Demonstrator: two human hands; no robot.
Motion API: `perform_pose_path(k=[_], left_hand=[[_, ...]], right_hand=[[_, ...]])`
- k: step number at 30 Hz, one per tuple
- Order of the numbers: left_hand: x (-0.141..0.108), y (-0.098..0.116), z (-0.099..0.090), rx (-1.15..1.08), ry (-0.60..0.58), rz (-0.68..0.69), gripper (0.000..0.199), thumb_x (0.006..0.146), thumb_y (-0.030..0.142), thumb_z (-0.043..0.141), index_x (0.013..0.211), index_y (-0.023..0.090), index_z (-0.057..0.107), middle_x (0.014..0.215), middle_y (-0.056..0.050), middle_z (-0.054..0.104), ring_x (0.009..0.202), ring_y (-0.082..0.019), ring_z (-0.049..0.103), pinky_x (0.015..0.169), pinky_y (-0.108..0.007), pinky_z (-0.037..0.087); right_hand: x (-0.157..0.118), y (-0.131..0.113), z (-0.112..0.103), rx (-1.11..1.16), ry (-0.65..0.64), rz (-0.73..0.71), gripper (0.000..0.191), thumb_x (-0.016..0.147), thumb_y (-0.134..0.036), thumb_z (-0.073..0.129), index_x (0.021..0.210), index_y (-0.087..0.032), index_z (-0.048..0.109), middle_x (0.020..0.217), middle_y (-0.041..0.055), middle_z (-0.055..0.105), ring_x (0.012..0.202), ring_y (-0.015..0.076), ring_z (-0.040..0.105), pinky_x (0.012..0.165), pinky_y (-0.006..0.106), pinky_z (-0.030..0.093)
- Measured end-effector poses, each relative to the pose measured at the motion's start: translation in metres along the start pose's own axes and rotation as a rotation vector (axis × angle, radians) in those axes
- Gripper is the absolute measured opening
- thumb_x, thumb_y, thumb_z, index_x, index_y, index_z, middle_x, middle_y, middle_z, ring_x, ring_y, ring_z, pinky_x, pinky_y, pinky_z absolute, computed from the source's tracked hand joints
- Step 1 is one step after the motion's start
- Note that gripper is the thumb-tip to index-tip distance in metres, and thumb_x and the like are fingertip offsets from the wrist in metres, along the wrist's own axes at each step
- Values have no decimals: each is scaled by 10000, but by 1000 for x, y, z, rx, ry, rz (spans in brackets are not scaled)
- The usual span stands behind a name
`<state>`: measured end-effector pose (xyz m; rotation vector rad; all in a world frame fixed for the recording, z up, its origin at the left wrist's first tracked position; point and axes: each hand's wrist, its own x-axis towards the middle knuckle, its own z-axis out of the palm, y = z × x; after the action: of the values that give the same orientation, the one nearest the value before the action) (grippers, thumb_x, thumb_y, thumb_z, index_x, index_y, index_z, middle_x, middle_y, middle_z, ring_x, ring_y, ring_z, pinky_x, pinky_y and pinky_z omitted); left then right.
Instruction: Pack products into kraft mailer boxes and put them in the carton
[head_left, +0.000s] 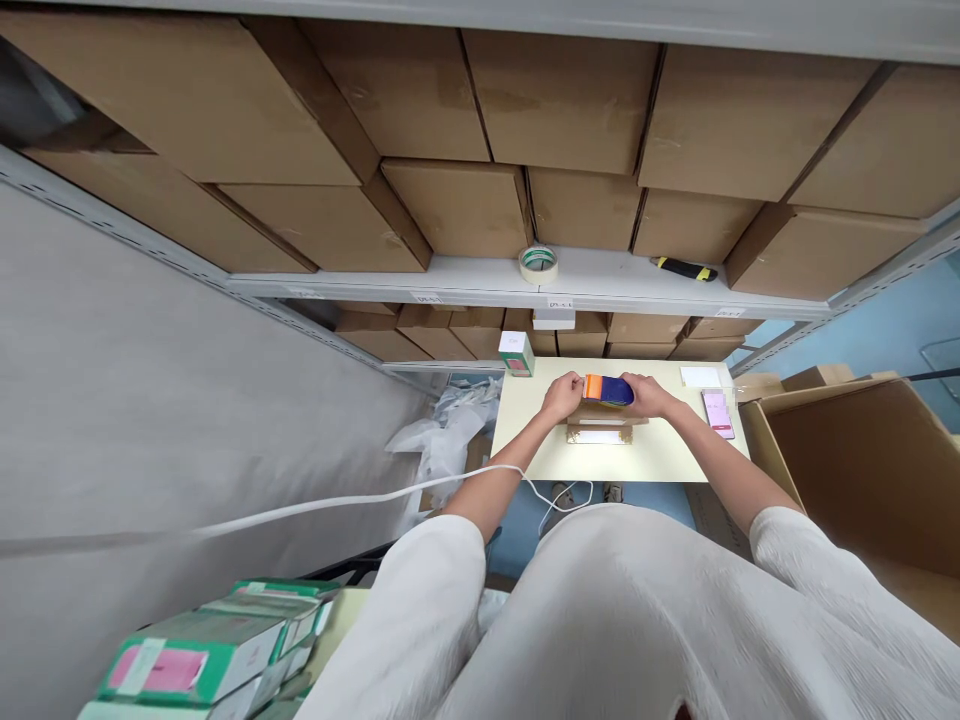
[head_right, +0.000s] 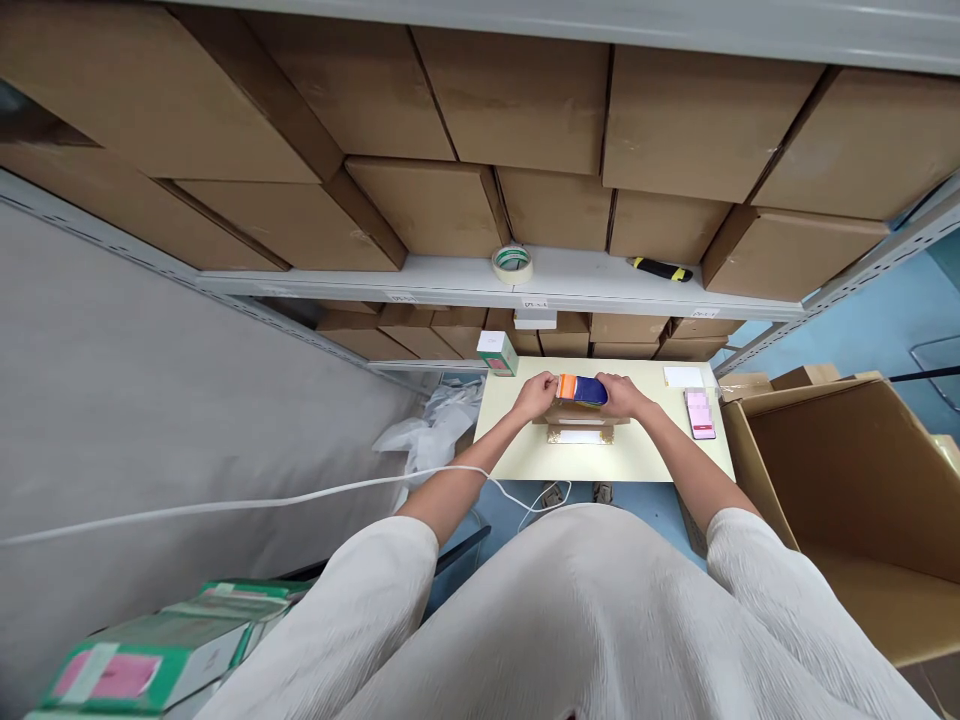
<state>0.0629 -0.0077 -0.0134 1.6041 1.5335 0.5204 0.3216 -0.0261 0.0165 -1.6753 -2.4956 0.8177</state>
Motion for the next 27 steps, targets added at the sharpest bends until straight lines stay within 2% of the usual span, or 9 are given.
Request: perform_pose_path(k=[4,11,15,20,23,27], left_hand=[[-5,2,-5,-20,15,-45,202,993,176,586,799,235,590,850,-27,715,831,-207,650,722,-286,436],[-8,-4,-17,-74,61,-64,196,918,139,612,748,229,576,795,3,684,759,-182,609,708,-277,426],[-7,-16,-29,-125,99,-72,152,887,146,590,759,229,594,819,-4,699,784,-189,620,734,-285,451],[-4,-40,-44,-144,179,-123,141,875,183,580,745,235,598,807,-16,707,832,-213,647,802,-303,487],[-2,-50,-43,-167,187,-152,140,882,197,572,750,241,590,818,-22,710,863,-225,659,837,-315,503],[-2,-61,-31,-227,167,-169,150,902,182,541,769,239,580,894,-36,732,931,-222,680,911,-329,523]], right_hand=[[1,-7,-4,-44,-16,-3,449,818,-410,757,1183,-239,559,1079,87,743,986,294,674,898,370,433],[4,-23,-10,-99,-25,-14,372,838,-430,737,1088,-244,533,1031,78,742,924,281,657,883,358,390],[7,-24,-16,-132,-47,-34,341,871,-424,711,1096,-244,529,1045,88,738,940,283,652,895,356,382],[5,-12,-28,-198,-129,-4,348,851,-321,723,1143,-237,553,1091,112,733,1006,308,650,929,378,382],[4,-9,-32,-210,-134,0,361,844,-297,727,1160,-242,561,1105,108,735,1038,315,645,939,383,386],[7,-14,-35,-260,-133,-3,358,831,-244,723,1157,-238,575,1091,106,735,1040,312,641,922,379,385]])
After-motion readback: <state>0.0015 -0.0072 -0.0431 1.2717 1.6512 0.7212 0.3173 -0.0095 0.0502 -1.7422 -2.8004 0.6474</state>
